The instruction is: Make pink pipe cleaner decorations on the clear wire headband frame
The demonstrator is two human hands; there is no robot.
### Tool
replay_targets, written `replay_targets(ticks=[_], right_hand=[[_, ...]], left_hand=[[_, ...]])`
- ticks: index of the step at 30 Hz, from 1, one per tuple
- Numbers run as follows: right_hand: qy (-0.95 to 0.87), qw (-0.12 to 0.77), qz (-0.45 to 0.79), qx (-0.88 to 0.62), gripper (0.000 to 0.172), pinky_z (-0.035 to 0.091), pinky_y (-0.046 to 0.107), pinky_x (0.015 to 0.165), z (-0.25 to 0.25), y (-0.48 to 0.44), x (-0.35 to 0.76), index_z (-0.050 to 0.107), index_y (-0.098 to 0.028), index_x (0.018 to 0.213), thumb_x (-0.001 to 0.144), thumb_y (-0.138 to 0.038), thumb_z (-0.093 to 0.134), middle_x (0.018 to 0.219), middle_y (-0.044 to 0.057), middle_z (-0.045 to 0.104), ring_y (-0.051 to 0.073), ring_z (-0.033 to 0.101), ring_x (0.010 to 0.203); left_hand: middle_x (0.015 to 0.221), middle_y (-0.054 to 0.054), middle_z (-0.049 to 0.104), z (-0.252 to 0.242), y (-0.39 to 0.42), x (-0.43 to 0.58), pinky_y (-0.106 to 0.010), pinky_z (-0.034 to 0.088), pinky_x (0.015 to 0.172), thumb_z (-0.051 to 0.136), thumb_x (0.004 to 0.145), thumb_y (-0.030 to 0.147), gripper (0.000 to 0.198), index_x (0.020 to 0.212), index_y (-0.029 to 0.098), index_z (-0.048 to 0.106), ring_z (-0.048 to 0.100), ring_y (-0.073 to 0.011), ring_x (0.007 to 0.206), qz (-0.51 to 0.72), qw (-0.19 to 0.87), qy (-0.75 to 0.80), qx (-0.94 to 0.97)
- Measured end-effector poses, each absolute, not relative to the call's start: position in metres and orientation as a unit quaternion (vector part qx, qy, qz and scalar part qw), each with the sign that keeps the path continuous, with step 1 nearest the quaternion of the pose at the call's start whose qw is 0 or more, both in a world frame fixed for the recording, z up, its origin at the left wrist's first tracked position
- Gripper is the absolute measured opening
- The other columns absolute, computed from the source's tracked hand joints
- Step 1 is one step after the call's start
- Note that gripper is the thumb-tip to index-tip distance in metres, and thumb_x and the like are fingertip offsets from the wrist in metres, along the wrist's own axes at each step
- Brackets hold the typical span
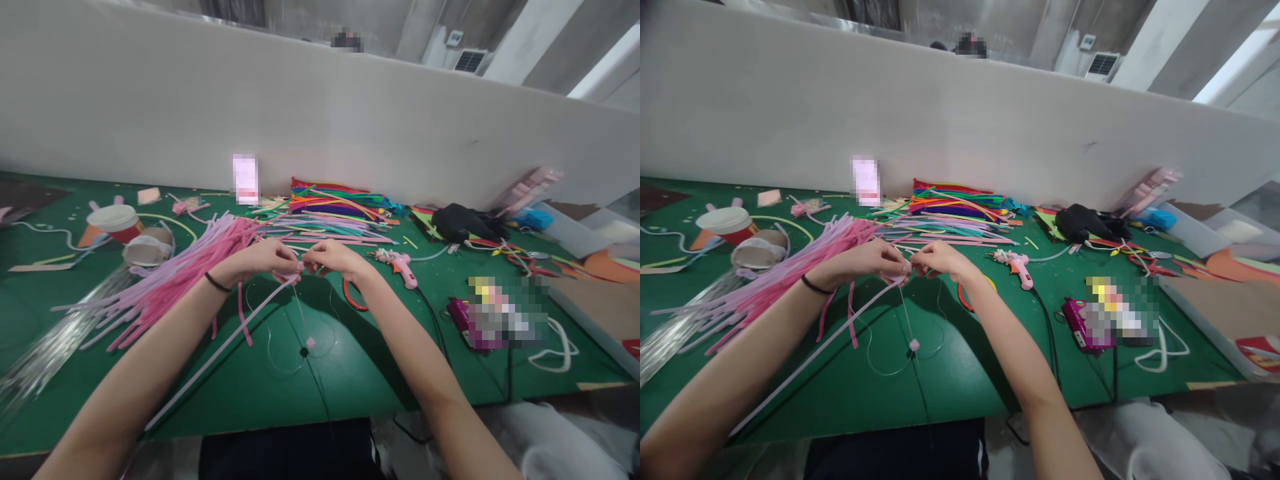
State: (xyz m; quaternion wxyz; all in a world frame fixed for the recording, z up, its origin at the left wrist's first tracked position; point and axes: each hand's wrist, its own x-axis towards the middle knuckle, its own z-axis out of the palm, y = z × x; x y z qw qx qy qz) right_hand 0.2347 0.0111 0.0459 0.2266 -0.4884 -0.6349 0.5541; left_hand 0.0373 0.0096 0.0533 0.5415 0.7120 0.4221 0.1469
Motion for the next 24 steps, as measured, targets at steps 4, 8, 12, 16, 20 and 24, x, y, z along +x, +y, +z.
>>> replay_targets(ticks=[4, 8, 12, 16, 20, 24], right_hand=[[-0.656, 0.216, 0.544, -0.477, 0.021, 0.043, 0.016, 0.048, 0.047, 0.012, 0.237, 0.063, -0.015, 0.06, 0.079, -0.023, 0.062, 0.056, 0.0, 0.062, 0.008, 0.056, 0.053], [-0.662, 0.215, 0.533, -0.481, 0.02, 0.043, 0.017, 0.048, 0.045, 0.013, 0.239, 0.063, -0.016, 0.06, 0.078, -0.025, 0.063, 0.056, 0.0, 0.062, 0.009, 0.056, 0.053], [-0.681, 0.223, 0.512, -0.474, 0.019, 0.043, 0.017, 0.05, 0.039, 0.016, 0.238, 0.063, -0.016, 0.062, 0.078, -0.026, 0.064, 0.057, 0.0, 0.062, 0.009, 0.057, 0.055], [-0.762, 0.244, 0.425, -0.422, 0.02, 0.04, 0.019, 0.053, 0.029, 0.021, 0.236, 0.063, -0.015, 0.066, 0.08, -0.03, 0.062, 0.061, -0.002, 0.062, 0.009, 0.054, 0.056], [-0.82, 0.262, 0.32, -0.396, 0.022, 0.039, 0.021, 0.06, 0.027, 0.022, 0.237, 0.063, -0.015, 0.069, 0.083, -0.032, 0.06, 0.065, -0.001, 0.063, 0.01, 0.053, 0.061], [-0.84, 0.261, 0.3, -0.37, 0.012, 0.042, 0.022, 0.065, 0.036, 0.016, 0.241, 0.067, -0.015, 0.076, 0.081, -0.023, 0.06, 0.072, 0.001, 0.067, 0.011, 0.058, 0.066]], left_hand=[[0.076, -0.006, 0.071, 0.05, 0.01, 0.038, -0.022, 0.051, 0.062, 0.069, 0.076, 0.046, 0.032, 0.077, 0.015, 0.075, 0.065, -0.0146, 0.068, 0.125, 0.562, 0.403, 0.711], [0.078, -0.006, 0.073, 0.047, 0.01, 0.04, -0.025, 0.054, 0.068, 0.068, 0.077, 0.049, 0.034, 0.074, 0.016, 0.072, 0.068, -0.0164, 0.072, 0.13, 0.617, 0.399, 0.666], [0.078, -0.006, 0.074, 0.044, 0.01, 0.04, -0.028, 0.057, 0.07, 0.072, 0.073, 0.045, 0.03, 0.074, 0.015, 0.07, 0.07, -0.0183, 0.074, 0.138, 0.63, 0.412, 0.644], [0.08, -0.007, 0.075, 0.045, 0.011, 0.038, -0.029, 0.058, 0.071, 0.073, 0.072, 0.041, 0.026, 0.077, 0.016, 0.07, 0.071, -0.0194, 0.076, 0.138, 0.625, 0.431, 0.635], [0.078, -0.007, 0.075, 0.046, 0.011, 0.037, -0.029, 0.059, 0.072, 0.073, 0.072, 0.039, 0.024, 0.075, 0.016, 0.07, 0.072, -0.0205, 0.078, 0.145, 0.627, 0.44, 0.626], [0.078, -0.006, 0.076, 0.045, 0.012, 0.038, -0.029, 0.059, 0.07, 0.074, 0.07, 0.039, 0.024, 0.075, 0.016, 0.069, 0.073, -0.0208, 0.078, 0.15, 0.632, 0.434, 0.625]])
